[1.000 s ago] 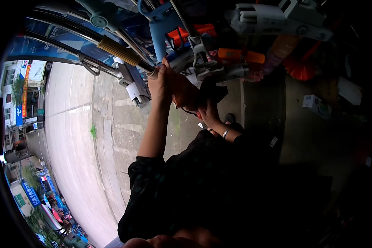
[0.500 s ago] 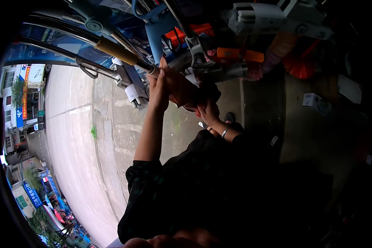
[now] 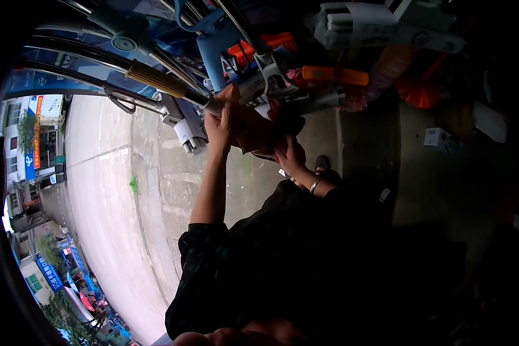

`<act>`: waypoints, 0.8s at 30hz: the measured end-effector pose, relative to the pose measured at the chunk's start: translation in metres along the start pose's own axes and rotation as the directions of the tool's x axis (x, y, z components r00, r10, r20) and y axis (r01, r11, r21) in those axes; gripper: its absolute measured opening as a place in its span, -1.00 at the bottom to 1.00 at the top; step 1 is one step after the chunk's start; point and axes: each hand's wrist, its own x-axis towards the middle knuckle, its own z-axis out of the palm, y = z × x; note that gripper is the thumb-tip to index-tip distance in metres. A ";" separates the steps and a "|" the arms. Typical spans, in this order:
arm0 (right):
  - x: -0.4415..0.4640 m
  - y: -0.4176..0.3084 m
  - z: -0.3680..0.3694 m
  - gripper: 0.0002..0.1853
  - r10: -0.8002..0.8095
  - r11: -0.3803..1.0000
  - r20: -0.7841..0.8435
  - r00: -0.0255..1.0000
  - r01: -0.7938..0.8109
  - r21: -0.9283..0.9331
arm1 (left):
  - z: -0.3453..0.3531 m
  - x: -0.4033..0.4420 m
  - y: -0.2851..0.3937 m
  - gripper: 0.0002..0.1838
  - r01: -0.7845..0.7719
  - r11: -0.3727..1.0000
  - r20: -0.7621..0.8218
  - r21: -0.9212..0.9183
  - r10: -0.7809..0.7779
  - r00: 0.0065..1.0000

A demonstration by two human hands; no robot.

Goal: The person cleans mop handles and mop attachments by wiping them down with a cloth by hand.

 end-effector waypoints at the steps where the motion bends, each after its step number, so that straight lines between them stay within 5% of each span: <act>1: -0.004 0.004 -0.001 -0.55 0.095 0.993 -0.006 0.996 -0.094 0.074 | -0.001 0.000 -0.001 -0.70 0.050 0.994 -0.038 -0.097 -0.054 0.998; 3: -0.010 0.009 0.006 -0.55 0.058 0.997 -0.104 0.993 -0.053 0.050 | -0.006 -0.005 -0.008 -0.78 0.123 0.977 -0.008 -0.175 -0.127 0.992; 4: -0.001 -0.015 -0.001 -0.54 0.162 0.984 0.040 0.986 -0.164 0.063 | -0.004 -0.008 -0.005 -0.78 0.112 0.960 -0.046 -0.256 -0.128 0.991; 7: 0.036 -0.113 -0.001 -0.57 0.190 0.897 0.116 0.975 -0.220 0.383 | 0.005 -0.013 -0.004 -0.78 0.161 0.873 -0.087 -0.461 -0.225 0.970; 11: 0.042 -0.110 0.002 -0.55 -0.112 0.945 0.021 0.993 0.100 0.311 | 0.014 -0.014 0.019 -0.80 0.247 0.768 -0.034 -0.591 -0.329 0.944; 13: 0.018 -0.056 0.003 -0.54 -0.065 0.981 -0.020 0.998 0.068 0.181 | 0.013 -0.014 0.000 -0.78 0.227 0.789 -0.015 -0.570 -0.286 0.958; 15: -0.015 0.032 0.004 -0.55 0.315 0.943 0.070 0.946 -0.321 0.092 | 0.010 -0.015 -0.007 -0.74 0.208 0.818 -0.062 -0.537 -0.284 0.957; 17: -0.048 0.081 -0.003 -0.54 0.281 0.956 0.031 0.959 -0.283 0.077 | 0.002 -0.015 -0.020 -0.71 0.202 0.842 0.017 -0.500 -0.224 0.974; 18: -0.045 0.069 -0.013 -0.51 0.174 0.983 0.031 0.984 -0.172 -0.067 | 0.003 -0.017 -0.017 -0.71 0.198 0.834 0.005 -0.515 -0.229 0.974; 20: -0.011 0.017 -0.025 -0.53 0.268 0.960 0.164 0.949 -0.249 -0.131 | 0.009 -0.021 -0.010 -0.72 0.148 0.838 -0.049 -0.525 -0.203 0.978; 21: -0.008 -0.006 -0.005 -0.56 0.147 0.988 -0.103 0.984 -0.142 0.056 | 0.012 -0.020 -0.004 -0.72 0.151 0.837 -0.048 -0.527 -0.207 0.977; 23: 0.023 -0.073 -0.005 -0.59 0.182 0.915 0.053 0.982 -0.189 0.356 | 0.018 -0.016 0.009 -0.75 0.201 0.822 -0.135 -0.533 -0.317 0.939; 24: 0.036 -0.101 -0.012 -0.61 0.084 0.945 0.048 0.995 -0.095 0.314 | 0.021 -0.015 0.020 -0.79 0.200 0.809 -0.110 -0.553 -0.309 0.945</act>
